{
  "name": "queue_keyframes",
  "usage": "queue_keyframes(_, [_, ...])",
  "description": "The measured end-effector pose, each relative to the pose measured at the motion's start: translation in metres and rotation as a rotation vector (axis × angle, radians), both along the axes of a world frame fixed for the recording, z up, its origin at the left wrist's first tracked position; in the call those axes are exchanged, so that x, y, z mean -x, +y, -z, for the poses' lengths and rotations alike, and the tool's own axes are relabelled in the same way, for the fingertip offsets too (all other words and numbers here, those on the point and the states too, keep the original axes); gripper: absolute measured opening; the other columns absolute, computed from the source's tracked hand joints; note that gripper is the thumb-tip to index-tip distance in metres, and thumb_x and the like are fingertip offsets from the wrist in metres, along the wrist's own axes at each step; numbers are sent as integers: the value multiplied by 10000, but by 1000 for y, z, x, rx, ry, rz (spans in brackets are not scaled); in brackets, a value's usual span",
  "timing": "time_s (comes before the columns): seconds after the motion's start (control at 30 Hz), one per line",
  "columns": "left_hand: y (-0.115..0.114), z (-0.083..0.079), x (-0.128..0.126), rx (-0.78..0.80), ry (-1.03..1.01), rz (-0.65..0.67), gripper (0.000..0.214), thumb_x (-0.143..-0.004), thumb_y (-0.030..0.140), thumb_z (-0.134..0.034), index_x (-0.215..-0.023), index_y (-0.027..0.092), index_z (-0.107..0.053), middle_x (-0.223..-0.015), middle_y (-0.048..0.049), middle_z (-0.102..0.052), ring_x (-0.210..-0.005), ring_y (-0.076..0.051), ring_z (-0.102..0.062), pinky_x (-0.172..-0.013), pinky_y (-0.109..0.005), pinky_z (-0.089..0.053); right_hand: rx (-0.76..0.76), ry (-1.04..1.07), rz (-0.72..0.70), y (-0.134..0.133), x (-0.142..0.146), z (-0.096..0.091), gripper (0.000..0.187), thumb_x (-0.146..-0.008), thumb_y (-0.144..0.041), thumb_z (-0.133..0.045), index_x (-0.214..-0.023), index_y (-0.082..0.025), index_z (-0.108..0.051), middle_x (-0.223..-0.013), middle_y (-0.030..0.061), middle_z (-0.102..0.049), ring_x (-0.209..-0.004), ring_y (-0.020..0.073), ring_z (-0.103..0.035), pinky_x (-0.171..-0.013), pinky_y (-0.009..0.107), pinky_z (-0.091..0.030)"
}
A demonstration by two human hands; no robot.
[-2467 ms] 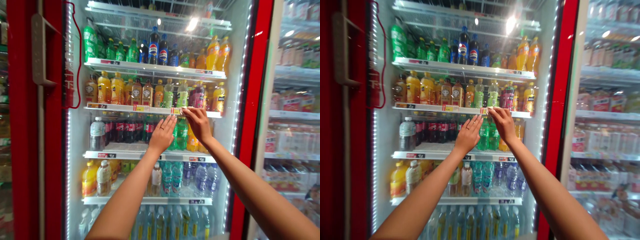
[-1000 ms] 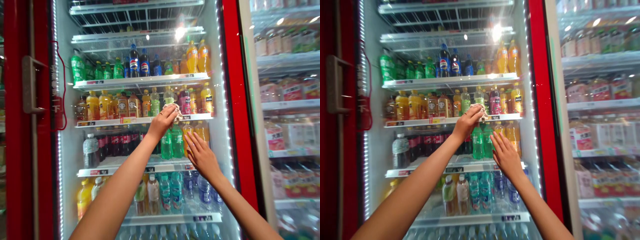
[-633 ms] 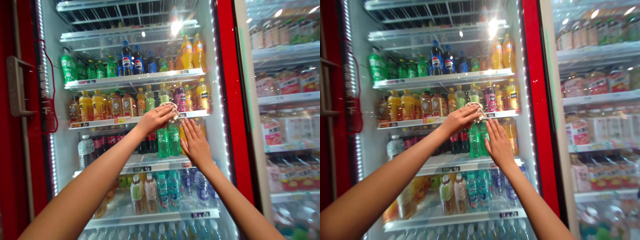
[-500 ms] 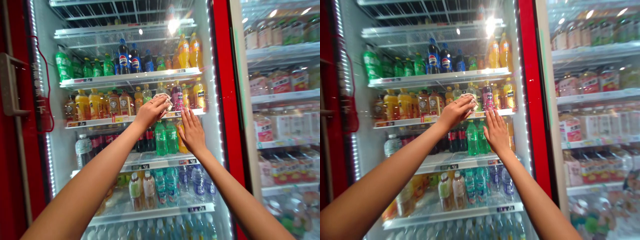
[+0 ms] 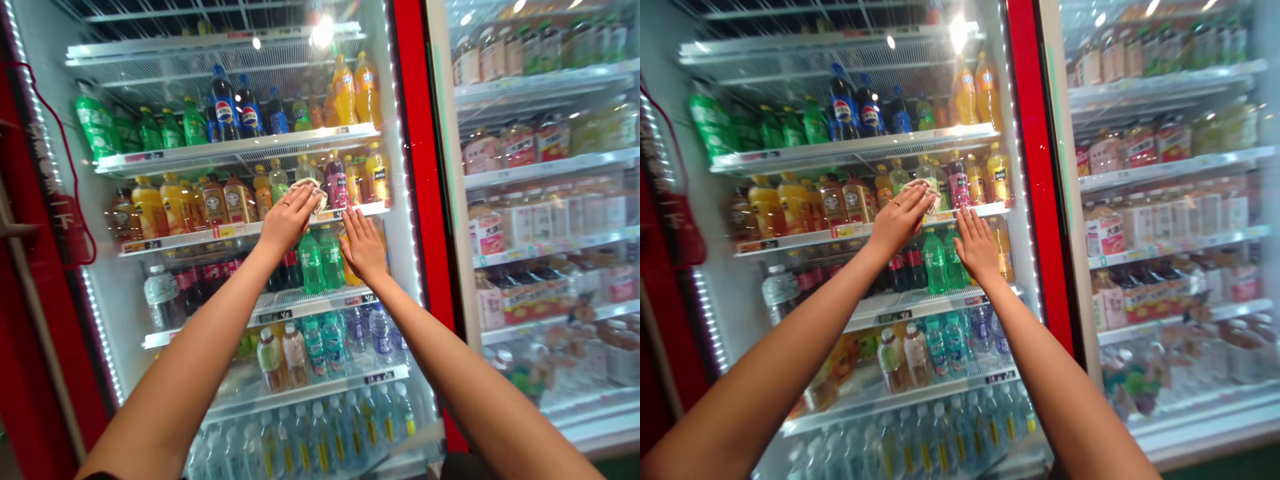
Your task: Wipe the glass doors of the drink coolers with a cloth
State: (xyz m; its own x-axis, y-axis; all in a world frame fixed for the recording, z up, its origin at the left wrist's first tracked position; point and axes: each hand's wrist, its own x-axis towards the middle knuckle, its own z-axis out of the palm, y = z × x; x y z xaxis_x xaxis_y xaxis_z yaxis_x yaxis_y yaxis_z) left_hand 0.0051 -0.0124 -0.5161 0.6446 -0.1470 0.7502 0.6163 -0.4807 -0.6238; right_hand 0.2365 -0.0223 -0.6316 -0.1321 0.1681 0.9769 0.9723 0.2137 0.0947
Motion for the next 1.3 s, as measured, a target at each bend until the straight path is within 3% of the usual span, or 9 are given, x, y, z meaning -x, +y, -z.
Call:
queue_keyframes(0.17, [-1, 19, -32, 79, 17, -32, 680, -1041, 97, -463, -1700, 232, -361, -1756, -93, -417, -1647, -247, -364, -1367, -508, -346, 13, 8, -10, 2, 0, 0, 738, -1131, -380, -314, -1755, -261, 62, -1825, 39, -252, -1692, 265, -240, -1378, 562, -256])
queue_keyframes(0.3, [-2, 14, -20, 52, 179, -72, 608, -1074, 141, -449, -1666, 275, -422, -1727, -47, -474, -1615, -192, -421, -1355, -456, -361, 5, 0, -3, 1, -1, 0, 732, -1129, -378, -311, -1761, -241, 32, -1824, 53, -259, -1692, 257, -243, -1379, 555, -259])
queue_keyframes(0.4, [-2, 7, -15, 57, 72, -72, 634, -1065, 148, -461, -1679, 297, -402, -1743, -38, -447, -1624, -213, -408, -1366, -481, -335, -1, -2, -10, 1, -1, 1, 755, -1123, -367, -328, -1756, -254, 68, -1835, 38, -219, -1696, 261, -229, -1381, 554, -254])
queue_keyframes(0.53, [3, 9, -39, 129, -101, 4, 668, -1045, 117, -418, -1696, 261, -379, -1773, -69, -386, -1654, -271, -349, -1382, -544, -295, -8, 1, -45, 2, -3, 1, 778, -1110, -335, -342, -1752, -285, 94, -1839, 20, -201, -1696, 284, -227, -1378, 587, -256])
queue_keyframes(0.63, [6, 15, -51, 153, -26, 63, 691, -1036, 87, -398, -1699, 280, -372, -1770, -52, -396, -1658, -260, -340, -1380, -557, -292, -8, -5, -64, 6, -6, 2, 777, -1108, -330, -331, -1751, -291, 104, -1838, 28, -208, -1691, 297, -245, -1371, 623, -260])
queue_keyframes(0.77, [5, 12, -26, 132, 231, 46, 631, -1060, 109, -440, -1662, 301, -430, -1720, -15, -485, -1626, -187, -398, -1368, -478, -332, -17, -16, -66, 7, -7, 3, 792, -1109, -331, -335, -1745, -278, 134, -1840, 45, -201, -1682, 304, -272, -1368, 633, -264])
queue_keyframes(0.9, [2, 5, -3, 107, 215, -3, 616, -1053, 84, -447, -1629, 300, -480, -1704, -22, -506, -1607, -176, -430, -1358, -461, -347, -33, -21, -57, 4, -5, 3, 809, -1105, -307, -349, -1738, -292, 155, -1842, 32, -189, -1688, 302, -255, -1362, 623, -284])
queue_keyframes(1.1, [2, 9, -42, 110, -41, 7, 617, -1045, 96, -440, -1647, 227, -463, -1728, -89, -461, -1628, -248, -402, -1349, -520, -355, -25, -31, -13, 4, -5, 3, 819, -1102, -284, -354, -1733, -282, 169, -1842, 38, -187, -1685, 301, -263, -1352, 613, -308])
queue_keyframes(1.3, [-1, 6, -47, 83, 158, -26, 593, -1053, 97, -461, -1626, 240, -495, -1711, -46, -491, -1618, -203, -417, -1351, -456, -353, -62, -43, -59, 6, -9, 4, 798, -1114, -297, -346, -1739, -305, 151, -1834, 45, -222, -1678, 294, -285, -1344, 603, -327])
